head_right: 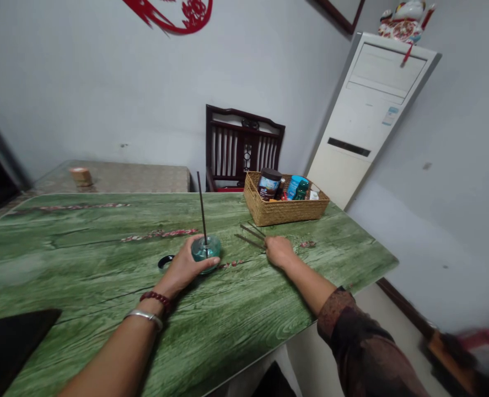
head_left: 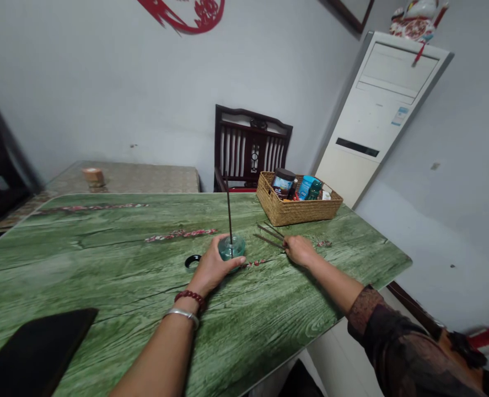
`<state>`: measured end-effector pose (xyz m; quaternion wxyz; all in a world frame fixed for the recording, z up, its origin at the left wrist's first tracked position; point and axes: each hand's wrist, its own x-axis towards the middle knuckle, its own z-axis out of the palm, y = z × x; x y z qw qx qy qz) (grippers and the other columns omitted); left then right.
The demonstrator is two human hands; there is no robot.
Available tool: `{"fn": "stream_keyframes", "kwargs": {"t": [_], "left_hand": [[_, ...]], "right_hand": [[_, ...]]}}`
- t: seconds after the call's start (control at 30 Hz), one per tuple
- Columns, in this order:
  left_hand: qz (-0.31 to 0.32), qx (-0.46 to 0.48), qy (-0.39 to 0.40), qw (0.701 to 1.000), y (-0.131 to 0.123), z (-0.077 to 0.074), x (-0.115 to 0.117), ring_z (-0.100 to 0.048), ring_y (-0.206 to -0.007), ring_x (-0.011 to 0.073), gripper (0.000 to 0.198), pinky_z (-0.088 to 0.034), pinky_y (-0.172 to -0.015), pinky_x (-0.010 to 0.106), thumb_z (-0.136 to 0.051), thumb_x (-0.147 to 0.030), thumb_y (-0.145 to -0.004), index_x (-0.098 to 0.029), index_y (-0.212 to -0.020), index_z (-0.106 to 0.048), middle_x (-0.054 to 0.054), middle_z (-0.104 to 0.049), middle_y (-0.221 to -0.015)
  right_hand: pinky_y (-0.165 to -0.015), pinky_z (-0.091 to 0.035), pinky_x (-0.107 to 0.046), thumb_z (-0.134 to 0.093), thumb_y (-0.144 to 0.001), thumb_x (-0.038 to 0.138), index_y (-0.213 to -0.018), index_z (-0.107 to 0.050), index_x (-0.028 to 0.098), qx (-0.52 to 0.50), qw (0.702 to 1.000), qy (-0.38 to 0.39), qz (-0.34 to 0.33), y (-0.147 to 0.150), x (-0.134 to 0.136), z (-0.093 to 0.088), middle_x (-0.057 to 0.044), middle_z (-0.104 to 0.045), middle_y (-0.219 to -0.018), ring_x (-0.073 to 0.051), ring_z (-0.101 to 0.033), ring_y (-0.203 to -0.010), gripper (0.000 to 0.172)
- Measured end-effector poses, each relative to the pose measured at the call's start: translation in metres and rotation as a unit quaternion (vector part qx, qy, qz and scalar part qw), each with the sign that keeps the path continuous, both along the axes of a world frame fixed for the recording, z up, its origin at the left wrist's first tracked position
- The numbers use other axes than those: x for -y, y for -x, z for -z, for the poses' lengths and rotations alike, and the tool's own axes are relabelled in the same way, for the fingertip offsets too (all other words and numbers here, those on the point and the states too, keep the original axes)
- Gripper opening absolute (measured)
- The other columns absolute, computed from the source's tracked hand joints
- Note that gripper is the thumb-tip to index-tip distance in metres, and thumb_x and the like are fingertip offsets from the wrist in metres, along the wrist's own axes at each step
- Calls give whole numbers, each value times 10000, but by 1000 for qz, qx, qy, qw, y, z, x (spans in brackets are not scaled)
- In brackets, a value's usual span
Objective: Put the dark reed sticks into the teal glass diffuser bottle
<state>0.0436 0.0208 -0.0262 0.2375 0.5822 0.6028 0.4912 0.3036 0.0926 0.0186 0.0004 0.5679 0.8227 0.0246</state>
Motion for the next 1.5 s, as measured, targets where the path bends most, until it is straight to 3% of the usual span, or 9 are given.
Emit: {"fn": "stream_keyframes", "kwargs": {"t": [0.1,0.2,0.33,0.43,0.53,1.03,1.27,1.37,1.5], "left_hand": [[3,4,-4,1000,0,2,-1,-643,-1061,292,753,-488,-956,447,-783,-481,-593,-190,-1218,-478,117,-646,-1164],[4,3,-8,1000,1,3,-1,-646,-1059,287,770,-494,-943,431,-783,-499,-591,-178,-1222,-480,122,-644,-1163],[6,6,1,1000,0,2,1,-640,-1060,286,789,-485,-950,434,-779,-491,-601,-168,-1248,-466,134,-639,-1178],[9,4,7,1000,0,0,2,-635,-1066,289,789,-481,-954,431,-777,-480,-608,-154,-1253,-461,143,-633,-1187],[7,0,9,1000,-1,-1,3,-627,-1082,293,783,-478,-958,426,-777,-477,-609,-151,-1250,-466,142,-624,-1200],[17,12,-4,1000,-2,-2,3,-622,-1066,276,754,-467,-970,435,-772,-453,-610,-174,-1233,-455,116,-624,-1179],[7,3,12,1000,0,0,1,-624,-1071,289,793,-475,-952,432,-781,-463,-597,-157,-1256,-463,136,-629,-1186],[8,-2,20,1000,1,2,-1,-639,-1043,285,792,-491,-920,428,-774,-476,-607,-173,-1270,-463,120,-648,-1150],[10,-1,15,1000,1,3,-1,-641,-1046,284,797,-501,-905,421,-775,-487,-606,-176,-1270,-465,121,-644,-1166]], "right_hand": [[-749,-429,-256,-509,-858,174,-1022,-697,204,-36,999,-14,-15,0,-2,-12,-103,-741,-1000,-212,-681,-932,251],[-720,-421,-241,-524,-812,176,-925,-669,184,-200,977,-47,-47,5,-6,-37,-51,-717,-860,-171,-649,-803,184],[-547,-387,-214,-577,-759,285,-828,-569,193,-521,847,-19,-101,27,-1,-79,34,-607,-659,-108,-503,-541,116],[-459,-349,-190,-585,-786,376,-879,-510,217,-657,739,18,-145,50,11,-100,52,-616,-685,-76,-447,-465,199],[-442,-353,-178,-603,-797,402,-881,-482,224,-691,702,3,-169,71,18,-105,48,-633,-717,-66,-462,-465,231],[-611,-443,-228,-596,-791,278,-897,-551,211,-531,825,15,-194,107,9,-63,59,-588,-655,-118,-569,-603,133],[-713,-439,-243,-581,-795,258,-814,-674,179,-408,904,-90,-90,26,-21,-53,-7,-692,-780,-145,-614,-725,123],[-721,-418,-227,-562,-813,232,-807,-707,180,-295,952,-81,-9,-12,-35,-38,-27,-720,-812,-148,-631,-755,155],[-676,-387,-226,-585,-783,179,-763,-722,182,-250,966,-56,37,-40,-39,-9,-45,-727,-780,-164,-637,-738,139]]}}
